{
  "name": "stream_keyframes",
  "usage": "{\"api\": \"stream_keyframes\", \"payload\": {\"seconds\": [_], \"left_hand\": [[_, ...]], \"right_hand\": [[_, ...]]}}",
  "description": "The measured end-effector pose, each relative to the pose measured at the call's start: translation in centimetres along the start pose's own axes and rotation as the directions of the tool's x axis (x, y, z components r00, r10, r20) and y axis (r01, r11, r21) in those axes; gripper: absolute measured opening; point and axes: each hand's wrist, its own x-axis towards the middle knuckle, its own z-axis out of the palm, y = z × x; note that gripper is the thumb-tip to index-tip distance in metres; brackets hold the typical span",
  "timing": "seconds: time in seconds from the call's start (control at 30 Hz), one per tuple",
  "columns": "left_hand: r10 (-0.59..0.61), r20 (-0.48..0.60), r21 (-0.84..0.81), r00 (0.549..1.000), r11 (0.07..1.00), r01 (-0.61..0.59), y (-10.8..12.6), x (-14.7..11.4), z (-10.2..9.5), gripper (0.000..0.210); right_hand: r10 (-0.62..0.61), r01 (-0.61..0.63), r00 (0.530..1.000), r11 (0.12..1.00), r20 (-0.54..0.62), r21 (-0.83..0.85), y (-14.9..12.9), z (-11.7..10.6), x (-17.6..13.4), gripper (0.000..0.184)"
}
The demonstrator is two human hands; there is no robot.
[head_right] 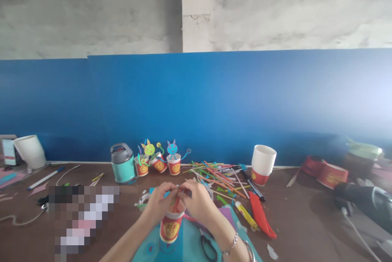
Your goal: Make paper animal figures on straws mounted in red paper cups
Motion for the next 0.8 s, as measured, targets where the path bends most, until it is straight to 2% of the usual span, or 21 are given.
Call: {"api": "stream_keyframes", "payload": {"seconds": [0.1,0.27,0.43,0.53,0.67,0.8], "left_hand": [[-0.05,-0.007,-0.03,0.999,0.998,0.05,0.0,0.0,0.2,0.023],[-0.22,0.054,-0.214,0.974,0.95,0.226,0.4,0.2,-0.3,0.017],[-0.238,0.181,-0.324,0.954,0.902,0.286,0.9,0.2,-0.9,0.022],[-0.252,0.243,-0.421,0.937,0.843,0.335,1.1,0.1,-1.0,0.026],[-0.294,0.265,-0.5,0.918,0.772,0.392,1.4,0.0,-1.0,0.033],[-0.317,0.288,-0.464,0.904,0.779,0.421,1.4,0.2,-1.3,0.035]], "right_hand": [[0.041,-0.042,0.999,0.999,0.029,0.02,-0.2,0.0,-0.1,0.018],[0.126,-0.131,0.99,0.988,0.071,0.077,-0.3,-0.5,0.0,0.016],[0.07,-0.083,0.993,0.986,0.097,0.142,0.1,-0.9,0.0,0.017],[0.048,-0.075,0.99,0.974,0.129,0.213,0.2,-1.2,0.0,0.02],[0.048,-0.089,0.984,0.966,0.169,0.241,0.2,-1.6,0.1,0.017],[0.084,-0.121,0.982,0.967,0.17,0.225,0.1,-1.5,0.2,0.015]]}}
